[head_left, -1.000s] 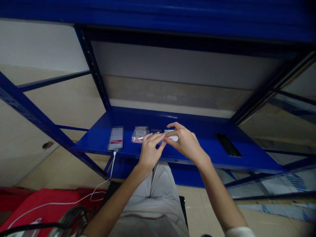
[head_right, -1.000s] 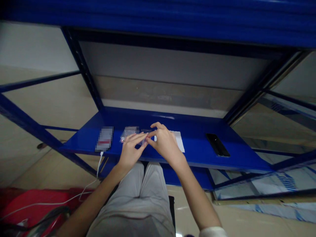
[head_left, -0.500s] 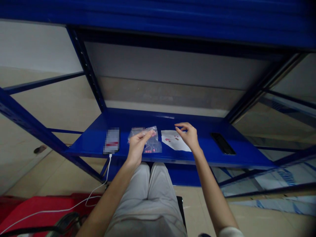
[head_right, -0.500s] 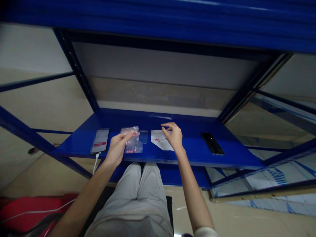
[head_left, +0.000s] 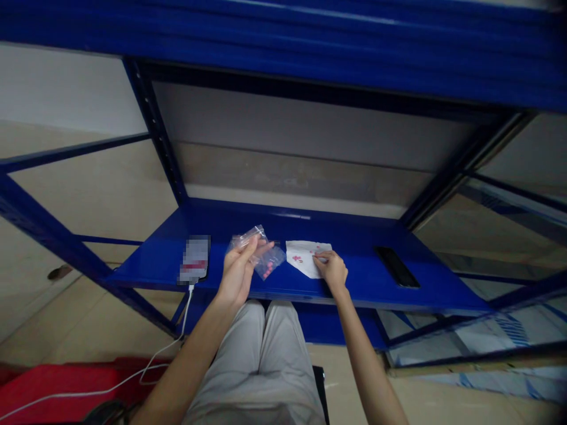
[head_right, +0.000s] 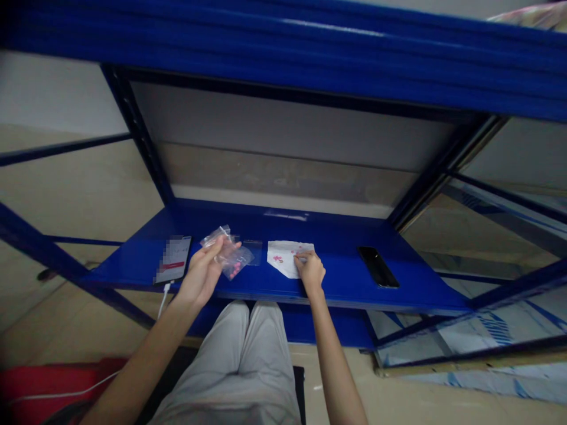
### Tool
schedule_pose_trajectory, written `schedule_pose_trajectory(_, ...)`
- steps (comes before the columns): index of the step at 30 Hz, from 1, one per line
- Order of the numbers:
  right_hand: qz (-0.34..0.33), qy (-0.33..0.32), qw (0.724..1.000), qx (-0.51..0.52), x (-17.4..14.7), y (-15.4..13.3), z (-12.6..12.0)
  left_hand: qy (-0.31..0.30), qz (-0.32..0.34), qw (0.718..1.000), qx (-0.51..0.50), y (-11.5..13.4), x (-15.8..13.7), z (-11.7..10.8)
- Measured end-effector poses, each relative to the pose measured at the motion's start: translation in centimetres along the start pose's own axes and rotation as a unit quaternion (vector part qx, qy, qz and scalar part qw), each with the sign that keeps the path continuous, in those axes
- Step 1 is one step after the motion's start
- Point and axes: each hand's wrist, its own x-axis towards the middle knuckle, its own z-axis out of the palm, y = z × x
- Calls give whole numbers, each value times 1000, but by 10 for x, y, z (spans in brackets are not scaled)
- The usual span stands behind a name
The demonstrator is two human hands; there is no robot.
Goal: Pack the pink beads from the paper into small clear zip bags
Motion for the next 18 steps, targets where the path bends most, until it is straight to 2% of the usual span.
schedule_pose_trajectory(4, 12, -4, 1000, -10, 0, 6, 3, 16, -59, 998, 12, 8, -4, 6)
schedule_pose_trajectory(9, 10, 22, 999, 29, -4, 4, 2, -4, -13, 1000, 11, 14, -8, 14)
schedule_pose_trajectory(14, 35, 23, 997, 62, -3, -5, -13, -49, 9, 998, 34, 11, -6, 13)
schedule_pose_trajectory(18, 1, 29, 989, 145, 1, -16, -30, -46, 34, 995, 79, 7, -6, 9)
